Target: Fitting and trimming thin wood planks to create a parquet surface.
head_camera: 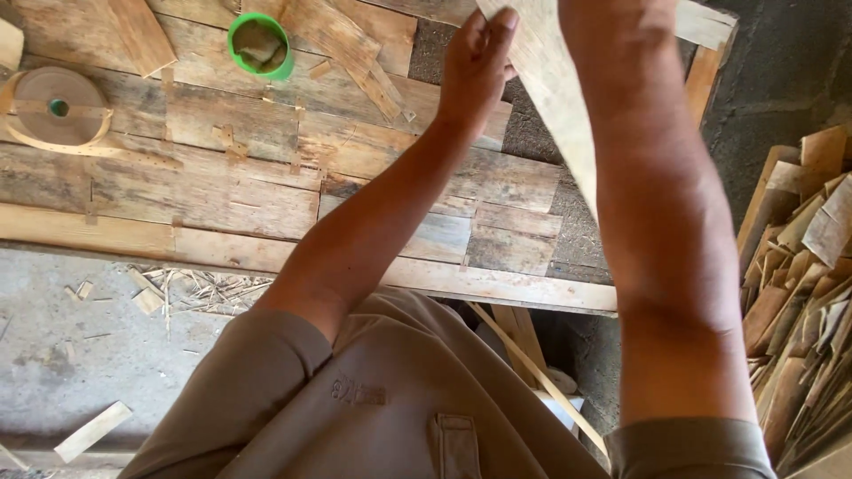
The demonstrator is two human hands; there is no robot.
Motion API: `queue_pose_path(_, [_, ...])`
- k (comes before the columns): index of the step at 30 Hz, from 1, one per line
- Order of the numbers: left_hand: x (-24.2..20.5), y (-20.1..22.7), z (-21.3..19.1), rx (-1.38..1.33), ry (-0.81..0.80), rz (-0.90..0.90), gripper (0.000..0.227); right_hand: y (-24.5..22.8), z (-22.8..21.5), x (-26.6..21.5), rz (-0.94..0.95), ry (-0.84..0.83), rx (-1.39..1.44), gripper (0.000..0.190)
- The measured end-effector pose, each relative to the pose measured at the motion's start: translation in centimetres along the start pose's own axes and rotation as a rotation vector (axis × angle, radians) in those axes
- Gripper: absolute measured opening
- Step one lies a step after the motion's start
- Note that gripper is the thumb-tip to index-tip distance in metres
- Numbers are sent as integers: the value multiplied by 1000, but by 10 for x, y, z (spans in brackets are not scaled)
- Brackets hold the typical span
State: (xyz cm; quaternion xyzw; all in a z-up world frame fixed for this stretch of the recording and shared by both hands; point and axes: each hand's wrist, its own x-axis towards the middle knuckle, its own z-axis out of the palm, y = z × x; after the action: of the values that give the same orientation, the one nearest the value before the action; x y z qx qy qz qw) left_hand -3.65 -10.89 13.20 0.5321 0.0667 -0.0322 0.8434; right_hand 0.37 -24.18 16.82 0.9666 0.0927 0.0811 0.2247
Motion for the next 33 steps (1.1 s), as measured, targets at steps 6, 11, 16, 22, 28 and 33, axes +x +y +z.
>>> queue_pose_path(6, [16,-11,-39,182,51,152,35,-15,6,-7,65,-72,211,39])
queue_pose_path(11, [28,-34,-54,118,15,171,34,-26,22,-10,133,-146,386,44])
queue_pose_path(16, [40,-45,-58,119,26,163,36,-28,27,-11,217,-212,545,49])
queue_pose_path(22, [51,-72,-73,433,88,-131,43,-30,25,4,315,-255,734,56])
queue_pose_path(28, [58,-145,-103,553,141,-217,47,-40,65,9,407,-307,892,62])
queue_pose_path(33, [48,-117,-97,701,174,-172,36,-65,93,5,526,-447,995,65])
